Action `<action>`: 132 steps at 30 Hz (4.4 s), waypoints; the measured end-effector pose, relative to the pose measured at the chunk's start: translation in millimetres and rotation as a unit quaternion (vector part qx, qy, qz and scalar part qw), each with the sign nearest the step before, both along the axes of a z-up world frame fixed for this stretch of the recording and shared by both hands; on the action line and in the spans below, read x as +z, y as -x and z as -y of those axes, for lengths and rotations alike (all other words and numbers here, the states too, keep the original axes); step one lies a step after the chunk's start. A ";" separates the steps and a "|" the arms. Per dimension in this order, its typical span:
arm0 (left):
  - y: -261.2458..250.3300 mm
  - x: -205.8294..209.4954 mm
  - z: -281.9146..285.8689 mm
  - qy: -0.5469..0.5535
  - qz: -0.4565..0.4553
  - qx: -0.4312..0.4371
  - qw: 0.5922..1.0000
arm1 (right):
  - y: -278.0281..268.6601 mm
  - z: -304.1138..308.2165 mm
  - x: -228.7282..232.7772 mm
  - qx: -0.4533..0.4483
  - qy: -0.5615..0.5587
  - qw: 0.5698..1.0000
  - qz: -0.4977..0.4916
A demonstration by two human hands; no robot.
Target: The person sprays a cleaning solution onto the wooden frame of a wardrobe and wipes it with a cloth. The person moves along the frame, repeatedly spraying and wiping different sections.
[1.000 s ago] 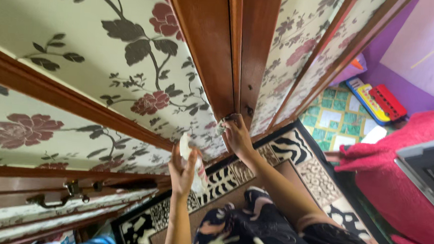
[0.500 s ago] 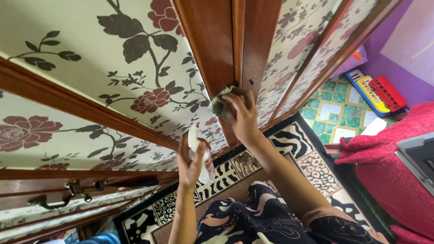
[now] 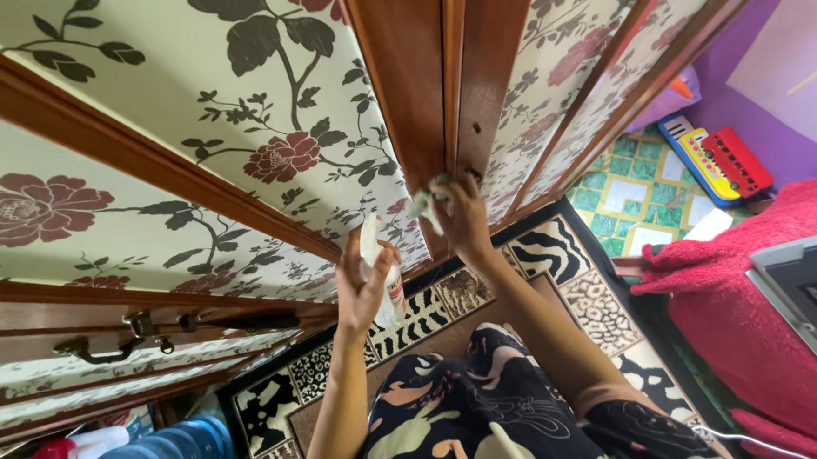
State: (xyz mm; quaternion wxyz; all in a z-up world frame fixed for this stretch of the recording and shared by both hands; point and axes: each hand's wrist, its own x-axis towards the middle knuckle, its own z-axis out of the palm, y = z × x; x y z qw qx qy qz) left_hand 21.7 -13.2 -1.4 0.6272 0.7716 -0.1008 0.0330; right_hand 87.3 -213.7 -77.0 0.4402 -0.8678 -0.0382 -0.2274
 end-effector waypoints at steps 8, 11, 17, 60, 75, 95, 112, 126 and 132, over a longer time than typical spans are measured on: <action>5.7 2.7 4.0 -0.018 -0.011 0.008 1.000 | -25.2 3.8 86.9 -0.009 0.051 0.955 0.292; 9.4 -0.5 1.7 -0.037 0.047 0.016 0.998 | -31.5 13.1 47.5 0.028 0.095 0.944 0.315; 16.5 9.9 15.6 -0.025 -0.074 0.037 0.996 | -11.6 21.1 -5.5 0.069 0.188 0.975 0.092; 67.4 -25.7 110.7 0.109 -0.046 0.100 0.988 | -57.7 110.5 25.4 0.070 -0.021 0.984 0.163; 99.1 -45.9 91.1 0.097 -0.047 0.093 0.990 | -76.1 79.3 216.8 -0.021 0.040 0.921 0.386; 101.7 14.9 163.6 0.111 0.031 0.145 0.983 | -83.3 119.6 230.7 0.133 0.025 0.925 0.355; 68.1 -36.0 180.7 0.099 -0.028 0.206 0.973 | -94.1 139.5 39.7 0.190 0.046 0.938 0.286; 76.1 -105.2 184.6 0.188 -0.067 0.212 0.957 | -86.8 144.8 -113.3 0.165 0.067 0.963 0.202; 77.3 -124.9 182.6 0.175 -0.060 0.214 0.959 | -88.2 139.7 -187.1 0.194 0.130 0.961 0.147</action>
